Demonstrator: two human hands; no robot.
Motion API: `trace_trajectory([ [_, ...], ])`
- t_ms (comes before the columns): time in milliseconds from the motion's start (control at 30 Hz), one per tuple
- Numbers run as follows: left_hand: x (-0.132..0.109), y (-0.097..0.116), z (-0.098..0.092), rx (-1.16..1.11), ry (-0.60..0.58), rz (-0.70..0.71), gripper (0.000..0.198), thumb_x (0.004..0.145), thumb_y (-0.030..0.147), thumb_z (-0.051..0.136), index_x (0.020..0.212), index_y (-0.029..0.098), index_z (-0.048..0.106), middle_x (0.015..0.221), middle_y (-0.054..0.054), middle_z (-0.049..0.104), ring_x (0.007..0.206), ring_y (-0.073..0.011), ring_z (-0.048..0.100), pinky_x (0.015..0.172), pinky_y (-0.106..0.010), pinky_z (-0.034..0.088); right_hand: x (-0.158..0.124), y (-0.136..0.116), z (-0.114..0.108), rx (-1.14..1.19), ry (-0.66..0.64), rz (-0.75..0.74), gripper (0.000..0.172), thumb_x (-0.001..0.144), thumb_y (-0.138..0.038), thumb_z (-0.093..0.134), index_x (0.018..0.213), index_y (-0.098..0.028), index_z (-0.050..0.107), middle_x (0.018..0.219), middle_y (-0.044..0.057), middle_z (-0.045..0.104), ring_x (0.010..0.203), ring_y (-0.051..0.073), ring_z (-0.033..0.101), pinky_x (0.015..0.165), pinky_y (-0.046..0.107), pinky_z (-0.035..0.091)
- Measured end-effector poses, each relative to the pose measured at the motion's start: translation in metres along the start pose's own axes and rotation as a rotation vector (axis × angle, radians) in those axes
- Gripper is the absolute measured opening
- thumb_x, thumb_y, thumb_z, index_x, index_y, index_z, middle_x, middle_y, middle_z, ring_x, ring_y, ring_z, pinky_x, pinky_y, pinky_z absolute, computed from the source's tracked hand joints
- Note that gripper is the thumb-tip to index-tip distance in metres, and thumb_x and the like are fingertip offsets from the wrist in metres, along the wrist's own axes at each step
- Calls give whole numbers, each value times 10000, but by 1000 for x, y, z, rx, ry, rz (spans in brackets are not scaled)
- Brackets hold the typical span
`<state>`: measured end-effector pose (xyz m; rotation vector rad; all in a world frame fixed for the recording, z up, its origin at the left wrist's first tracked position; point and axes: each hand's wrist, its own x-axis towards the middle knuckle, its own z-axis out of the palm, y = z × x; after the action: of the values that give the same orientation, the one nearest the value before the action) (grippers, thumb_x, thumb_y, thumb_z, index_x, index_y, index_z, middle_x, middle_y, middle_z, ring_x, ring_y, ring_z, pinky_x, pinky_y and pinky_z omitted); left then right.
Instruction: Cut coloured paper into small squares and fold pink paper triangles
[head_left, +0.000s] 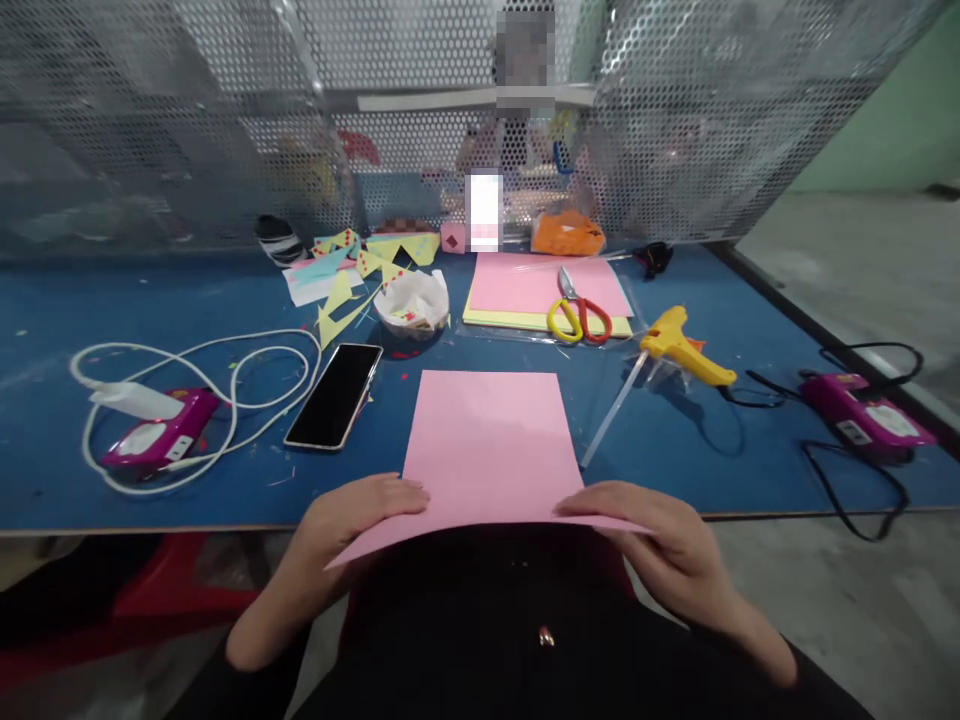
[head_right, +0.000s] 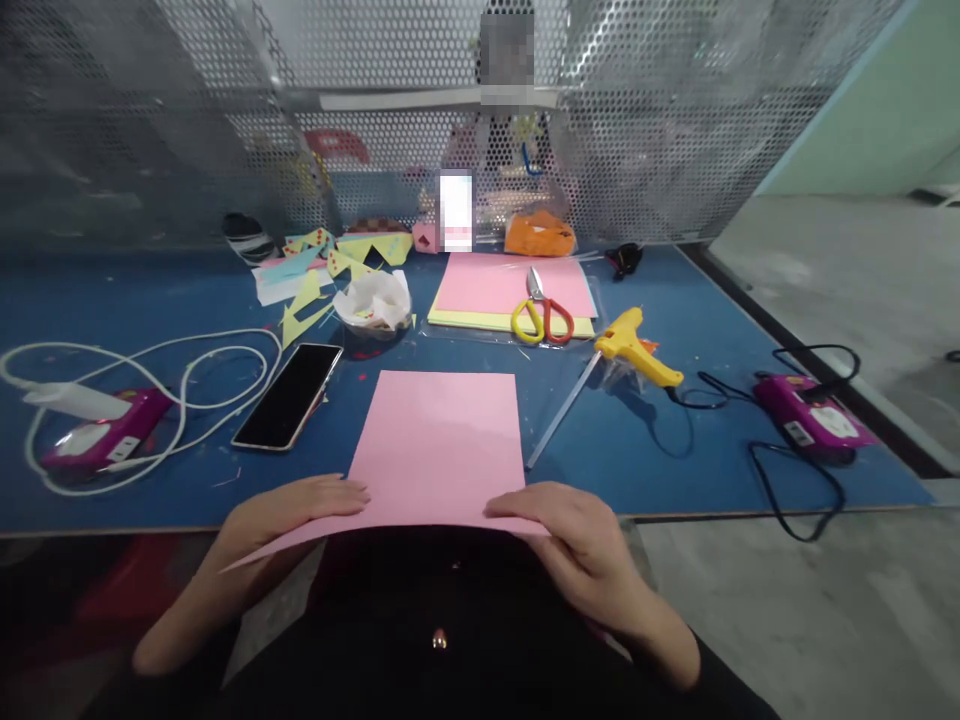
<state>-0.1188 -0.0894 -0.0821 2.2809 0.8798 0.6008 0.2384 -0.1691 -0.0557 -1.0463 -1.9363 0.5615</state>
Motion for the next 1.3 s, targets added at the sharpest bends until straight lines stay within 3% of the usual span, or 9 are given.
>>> trace_trajectory([
  [100, -13, 20, 9, -84, 167, -103, 314, 942, 471, 512, 1086, 370, 772, 1095, -36, 787, 1057, -270, 723, 974, -407, 550, -3, -4, 10, -32, 42, 96, 249, 920, -164, 548, 1001, -285, 750, 848, -3, 803, 729, 171, 762, 654, 256, 601],
  [200, -10, 31, 14, -39, 298, -231, 203, 899, 424, 614, 949, 349, 795, 948, -6, 804, 896, -251, 751, 828, -375, 597, -1, -6, 19, -91, 123, 211, 193, 934, -231, 565, 826, -248, 723, 622, -30, 702, 514, 140, 652, 491, 234, 513],
  [300, 2, 38, 13, 30, 386, -375, 237, 881, 412, 621, 768, 278, 780, 728, 16, 763, 638, -202, 696, 590, -301, 556, 3, -6, 23, -132, 192, 314, 180, 968, -264, 539, 884, -230, 695, 632, -29, 653, 524, 135, 606, 473, 236, 466],
  [400, 15, 41, 11, 87, 420, -483, 370, 902, 434, 553, 645, 225, 718, 598, 19, 668, 542, -171, 588, 492, -272, 447, 8, -6, 25, -100, 215, 408, 171, 980, -313, 537, 1039, -237, 679, 725, -19, 686, 638, 153, 659, 550, 249, 503],
  [500, 23, 43, 9, 125, 427, -540, 359, 906, 452, 526, 723, 216, 724, 603, 30, 634, 560, -160, 547, 518, -267, 420, 14, -4, 27, -64, 192, 469, 238, 978, -356, 543, 1164, -256, 651, 834, -4, 740, 753, 176, 704, 625, 268, 529],
  [600, 28, 42, 8, 114, 438, -603, 333, 901, 464, 526, 807, 223, 735, 642, 37, 652, 589, -160, 549, 540, -265, 411, 22, 0, 30, -128, 155, 487, 311, 974, -378, 541, 1245, -249, 620, 865, 12, 771, 751, 192, 718, 626, 284, 526],
  [833, 37, 39, 9, 92, 454, -728, 341, 853, 535, 606, 740, 225, 692, 551, 54, 576, 536, -140, 476, 516, -263, 345, 41, 6, 35, -464, 144, 515, 469, 957, -416, 493, 1348, -168, 560, 767, 42, 773, 660, 239, 729, 539, 307, 483],
  [1000, 40, 36, 12, 137, 398, -756, 354, 853, 551, 630, 709, 228, 654, 506, 70, 506, 510, -130, 445, 515, -265, 322, 49, 6, 38, -697, 41, 605, 538, 944, -390, 517, 1399, -103, 513, 789, 61, 786, 623, 270, 735, 486, 316, 433],
  [1300, 49, 30, 3, 283, 287, -564, 264, 959, 415, 521, 838, 220, 652, 896, 3, 687, 794, -176, 612, 696, -297, 415, 62, 11, 38, -953, -129, 600, 532, 928, -262, 594, 1419, -86, 491, 750, 60, 783, 537, 263, 714, 425, 287, 299],
])
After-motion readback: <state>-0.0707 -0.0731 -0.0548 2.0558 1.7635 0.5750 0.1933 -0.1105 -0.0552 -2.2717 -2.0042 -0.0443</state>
